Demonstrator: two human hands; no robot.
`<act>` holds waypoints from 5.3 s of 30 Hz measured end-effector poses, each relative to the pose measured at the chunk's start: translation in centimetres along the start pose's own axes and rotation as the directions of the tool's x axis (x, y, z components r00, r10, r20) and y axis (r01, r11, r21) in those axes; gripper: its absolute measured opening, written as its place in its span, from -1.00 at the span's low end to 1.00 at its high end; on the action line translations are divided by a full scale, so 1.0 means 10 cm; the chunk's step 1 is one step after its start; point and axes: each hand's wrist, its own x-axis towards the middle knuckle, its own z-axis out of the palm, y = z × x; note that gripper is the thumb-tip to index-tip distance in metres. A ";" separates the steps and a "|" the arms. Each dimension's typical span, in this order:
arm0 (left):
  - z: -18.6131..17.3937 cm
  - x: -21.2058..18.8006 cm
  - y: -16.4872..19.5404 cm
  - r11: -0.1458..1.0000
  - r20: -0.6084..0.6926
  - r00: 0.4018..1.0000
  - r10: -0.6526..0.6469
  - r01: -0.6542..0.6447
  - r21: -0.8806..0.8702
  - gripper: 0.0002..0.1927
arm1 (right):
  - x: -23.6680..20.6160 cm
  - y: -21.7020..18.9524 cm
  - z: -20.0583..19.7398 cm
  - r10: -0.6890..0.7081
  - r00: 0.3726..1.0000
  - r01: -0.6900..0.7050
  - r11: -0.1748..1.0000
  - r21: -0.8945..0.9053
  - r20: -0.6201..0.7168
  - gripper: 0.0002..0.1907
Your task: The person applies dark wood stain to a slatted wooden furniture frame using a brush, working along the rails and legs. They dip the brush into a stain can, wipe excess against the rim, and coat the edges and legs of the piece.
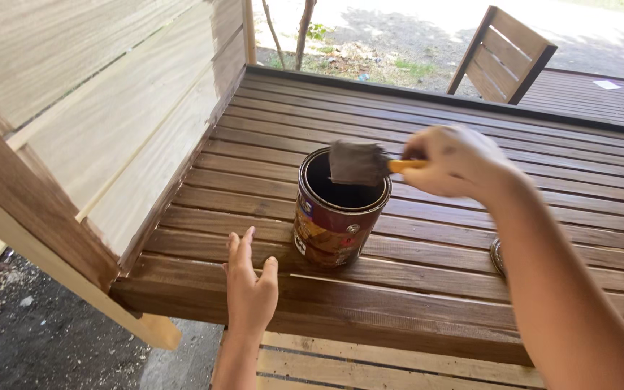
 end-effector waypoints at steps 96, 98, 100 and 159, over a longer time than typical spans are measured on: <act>0.76 -0.44 0.84 0.982 0.246 0.953 0.177 -0.187 0.017 -0.38 | -0.44 0.74 0.58 -0.186 0.909 0.105 0.968 -0.228 -0.373 -0.75; 0.81 -0.47 0.84 0.980 0.251 0.949 0.189 -0.199 0.014 -0.38 | -0.44 0.84 0.67 -0.174 0.894 0.124 0.982 -0.145 -0.414 -0.78; 0.87 -0.50 0.86 0.977 0.269 0.941 0.205 -0.215 0.008 -0.36 | -0.44 0.96 0.81 -0.119 0.894 0.114 0.993 -0.039 -0.432 -0.77; 7.90 -5.38 2.98 0.882 0.875 0.284 0.392 -0.385 -0.271 -0.30 | -4.52 8.94 3.28 0.969 0.086 0.453 -0.244 0.857 0.230 -0.64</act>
